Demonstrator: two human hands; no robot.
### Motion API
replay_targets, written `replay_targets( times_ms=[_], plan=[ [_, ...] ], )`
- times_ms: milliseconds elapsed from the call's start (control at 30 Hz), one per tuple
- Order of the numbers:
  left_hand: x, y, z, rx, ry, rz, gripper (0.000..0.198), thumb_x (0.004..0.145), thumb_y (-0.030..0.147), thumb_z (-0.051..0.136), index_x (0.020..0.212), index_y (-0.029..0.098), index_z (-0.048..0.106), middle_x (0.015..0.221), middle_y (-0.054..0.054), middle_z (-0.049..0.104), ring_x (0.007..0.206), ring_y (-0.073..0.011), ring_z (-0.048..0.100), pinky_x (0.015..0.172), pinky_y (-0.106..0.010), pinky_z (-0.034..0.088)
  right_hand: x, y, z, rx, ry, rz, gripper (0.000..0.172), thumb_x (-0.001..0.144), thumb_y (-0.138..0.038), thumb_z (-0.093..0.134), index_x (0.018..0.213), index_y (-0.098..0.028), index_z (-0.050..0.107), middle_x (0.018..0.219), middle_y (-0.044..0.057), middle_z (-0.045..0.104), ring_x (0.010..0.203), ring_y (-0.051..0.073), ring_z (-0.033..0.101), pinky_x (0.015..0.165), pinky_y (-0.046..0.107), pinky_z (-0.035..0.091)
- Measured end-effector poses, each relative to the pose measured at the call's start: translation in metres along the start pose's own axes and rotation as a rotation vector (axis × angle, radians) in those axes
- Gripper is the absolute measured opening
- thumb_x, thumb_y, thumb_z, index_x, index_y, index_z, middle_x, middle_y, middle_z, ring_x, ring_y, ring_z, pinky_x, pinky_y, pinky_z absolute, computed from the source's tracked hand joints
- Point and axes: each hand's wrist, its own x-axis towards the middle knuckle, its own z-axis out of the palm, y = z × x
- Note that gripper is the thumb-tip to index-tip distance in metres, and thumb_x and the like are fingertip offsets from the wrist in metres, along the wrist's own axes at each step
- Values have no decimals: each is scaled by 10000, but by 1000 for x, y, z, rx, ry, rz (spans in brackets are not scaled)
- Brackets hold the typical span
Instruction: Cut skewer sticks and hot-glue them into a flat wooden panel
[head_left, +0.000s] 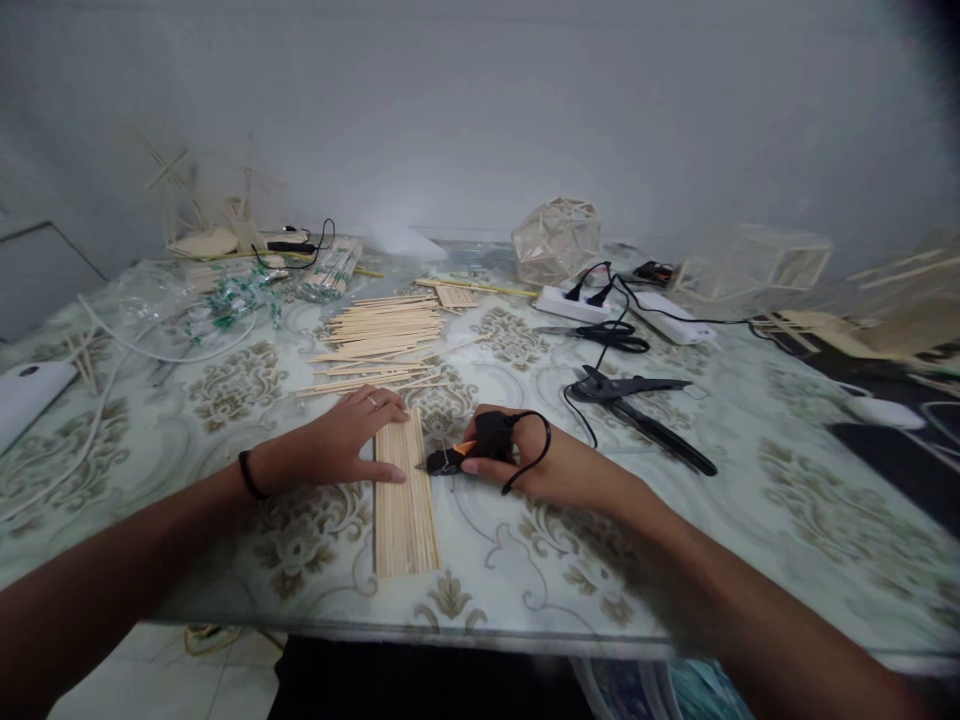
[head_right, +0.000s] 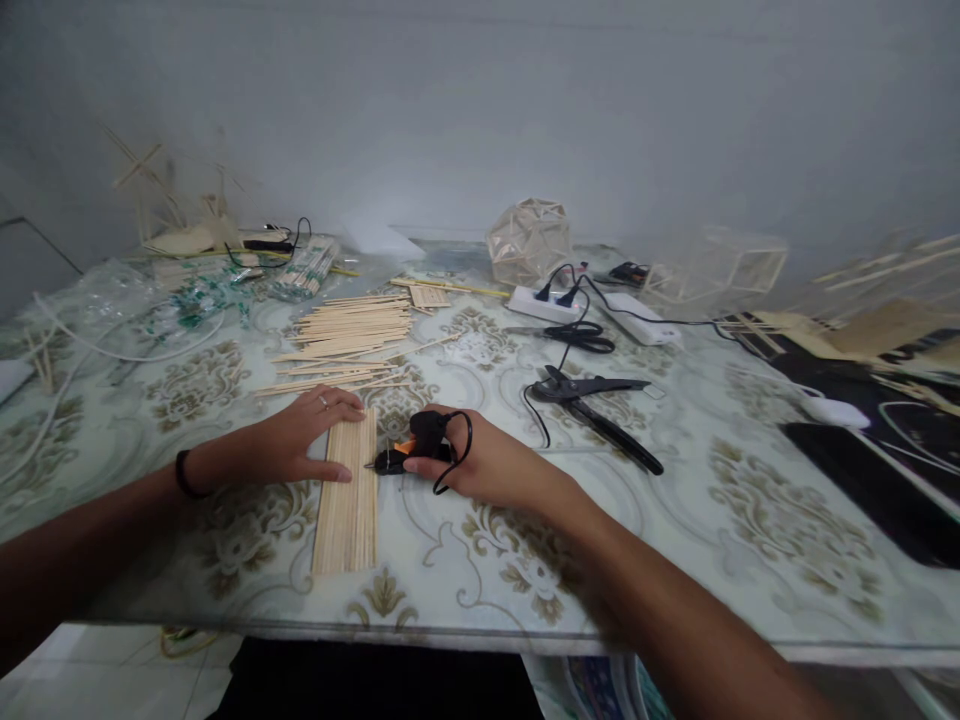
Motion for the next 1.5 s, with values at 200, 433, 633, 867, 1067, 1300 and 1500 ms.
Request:
replay_targets(
  times_ms=[200,433,633,867,1067,1300,1500],
  plan=[
    [-1,-2,2,8,1,1,695,876,673,711,1342,174,583,1400,-182,580,1343,-356,505,1145,-531,402,1,0,0,-2,4,-3,247,922,-424,690,961,-182,659,897,38,687,752,164,608,682,280,481],
    [-1,-1,1,-11,-3,-14,705,865,672,724,1345,173,588,1399,-184,587,1334,-362,508,1141,-544,400,0,-1,0,23,2,1,257,920,-424,696,968,-174,660,911,52,698,767,171,620,700,292,499],
    [0,-1,1,-10,1,-12,687,864,674,722,1339,193,597,1395,-172,589,1331,-355,519,1138,-522,408,1,2,1,30,4,-1,249,915,-427,696,959,-183,663,917,48,701,769,173,630,699,293,502],
    [-1,-4,4,-11,10,-16,713,853,680,729,1339,174,601,1387,-182,595,1315,-360,520,1131,-543,404,0,1,1,15,1,-1,259,921,-431,691,973,-178,662,904,47,693,763,173,617,694,293,497],
    [-1,-4,5,-13,23,-17,700,844,686,733,1326,191,621,1373,-176,607,1301,-358,536,1125,-534,408,0,2,0,18,-3,11,262,922,-445,695,970,-188,670,902,41,692,779,177,617,702,295,499],
    [-2,-5,5,-5,14,-17,702,855,680,726,1348,197,598,1396,-169,593,1317,-354,522,1138,-531,393,0,4,1,13,0,9,271,923,-455,694,973,-189,668,875,32,684,757,171,602,685,287,485],
    [-2,-5,5,-1,6,-17,707,853,675,732,1350,192,592,1406,-173,585,1324,-359,514,1134,-531,395,0,3,1,15,-3,24,256,915,-446,695,963,-195,674,889,35,687,753,178,611,654,290,473]
  ],
)
